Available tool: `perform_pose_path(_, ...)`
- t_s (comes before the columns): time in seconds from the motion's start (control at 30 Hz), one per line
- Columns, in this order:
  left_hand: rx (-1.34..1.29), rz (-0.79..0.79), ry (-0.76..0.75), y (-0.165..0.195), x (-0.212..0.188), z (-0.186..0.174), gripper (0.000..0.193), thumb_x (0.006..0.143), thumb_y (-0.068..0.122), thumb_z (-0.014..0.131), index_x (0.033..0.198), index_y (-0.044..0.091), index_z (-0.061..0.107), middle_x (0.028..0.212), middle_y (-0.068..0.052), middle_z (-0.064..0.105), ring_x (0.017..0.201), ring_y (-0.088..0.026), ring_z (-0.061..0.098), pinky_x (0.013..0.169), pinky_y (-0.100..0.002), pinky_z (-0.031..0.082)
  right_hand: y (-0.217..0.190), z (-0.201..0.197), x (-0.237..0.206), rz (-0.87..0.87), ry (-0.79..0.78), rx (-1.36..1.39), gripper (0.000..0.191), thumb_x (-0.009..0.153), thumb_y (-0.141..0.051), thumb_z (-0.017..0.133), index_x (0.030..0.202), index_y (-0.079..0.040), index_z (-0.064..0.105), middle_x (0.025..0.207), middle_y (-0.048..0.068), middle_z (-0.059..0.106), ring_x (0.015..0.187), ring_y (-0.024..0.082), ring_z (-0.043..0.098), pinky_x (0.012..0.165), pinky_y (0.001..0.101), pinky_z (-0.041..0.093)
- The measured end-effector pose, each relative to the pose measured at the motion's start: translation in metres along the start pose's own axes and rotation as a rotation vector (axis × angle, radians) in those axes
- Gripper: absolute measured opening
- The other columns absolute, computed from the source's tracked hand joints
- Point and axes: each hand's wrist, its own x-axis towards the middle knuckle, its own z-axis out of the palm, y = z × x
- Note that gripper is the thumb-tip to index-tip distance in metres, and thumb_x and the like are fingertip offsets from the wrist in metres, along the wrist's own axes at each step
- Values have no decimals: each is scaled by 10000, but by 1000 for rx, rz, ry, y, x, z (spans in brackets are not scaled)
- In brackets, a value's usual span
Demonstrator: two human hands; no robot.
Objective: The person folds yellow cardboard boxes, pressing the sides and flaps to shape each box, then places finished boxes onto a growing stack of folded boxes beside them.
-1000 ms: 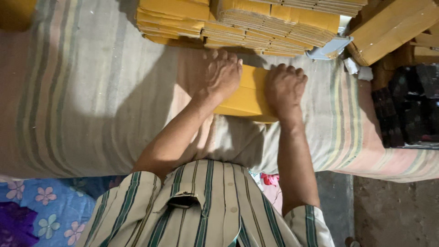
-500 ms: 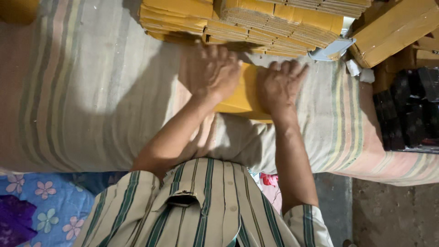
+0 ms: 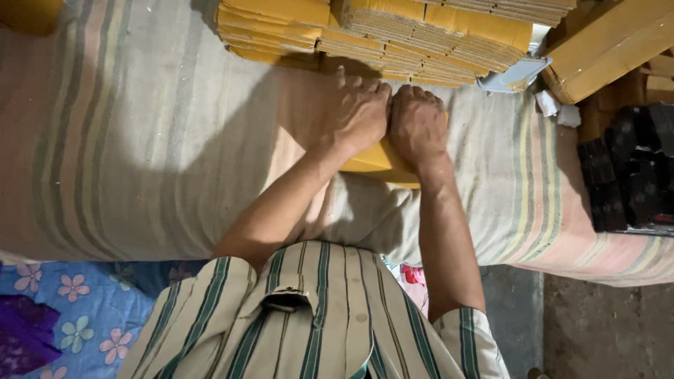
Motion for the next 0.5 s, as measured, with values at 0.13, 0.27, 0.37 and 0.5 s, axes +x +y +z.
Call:
perform_pose_path(0.13, 26, 5, -58, -17, -1, 10, 289, 1022, 211, 520, 1229, 54, 648, 1276, -198, 649, 1252, -384, 543, 1195, -644, 236, 8, -20, -14, 94, -53, -30, 320, 1073, -281, 473, 1031, -23, 659, 1050, 239, 703, 991, 440, 630, 908, 571, 458)
perform_pose_path(0.27, -112, -99, -9, -24, -7, 18, 390, 1113, 298, 468, 1399, 55, 576, 1471, -229, 518, 1396, -405, 443, 1177, -628, 274, 3, -44, -41, 95, 47, -115, 400, 1098, -365, 471, 1182, -22, 660, 1229, 243, 664, 1233, 449, 573, 1207, 639, 338)
perform_pose_path(0.37, -24, 192, 89, -14, -30, 5, 692, 993, 478, 539, 1510, 26, 453, 1581, -209, 393, 1490, -423, 268, 1193, -702, 102, -13, -59, -53, -137, 72, -38, 821, 998, -560, 606, 1491, 85, 487, 1499, 356, 469, 1430, 513, 383, 1172, 687, 206)
perform_pose_path(0.5, 96, 309, -97, -8, -68, -28, 1326, 646, 833, 707, 1572, -22, 294, 1666, -212, 234, 1544, -382, 102, 1211, -707, 40, -33, -67, -61, -225, -66, -52, 1214, 743, -751, 716, 1529, 105, 365, 1557, 367, 333, 1482, 485, 284, 1213, 620, 174)
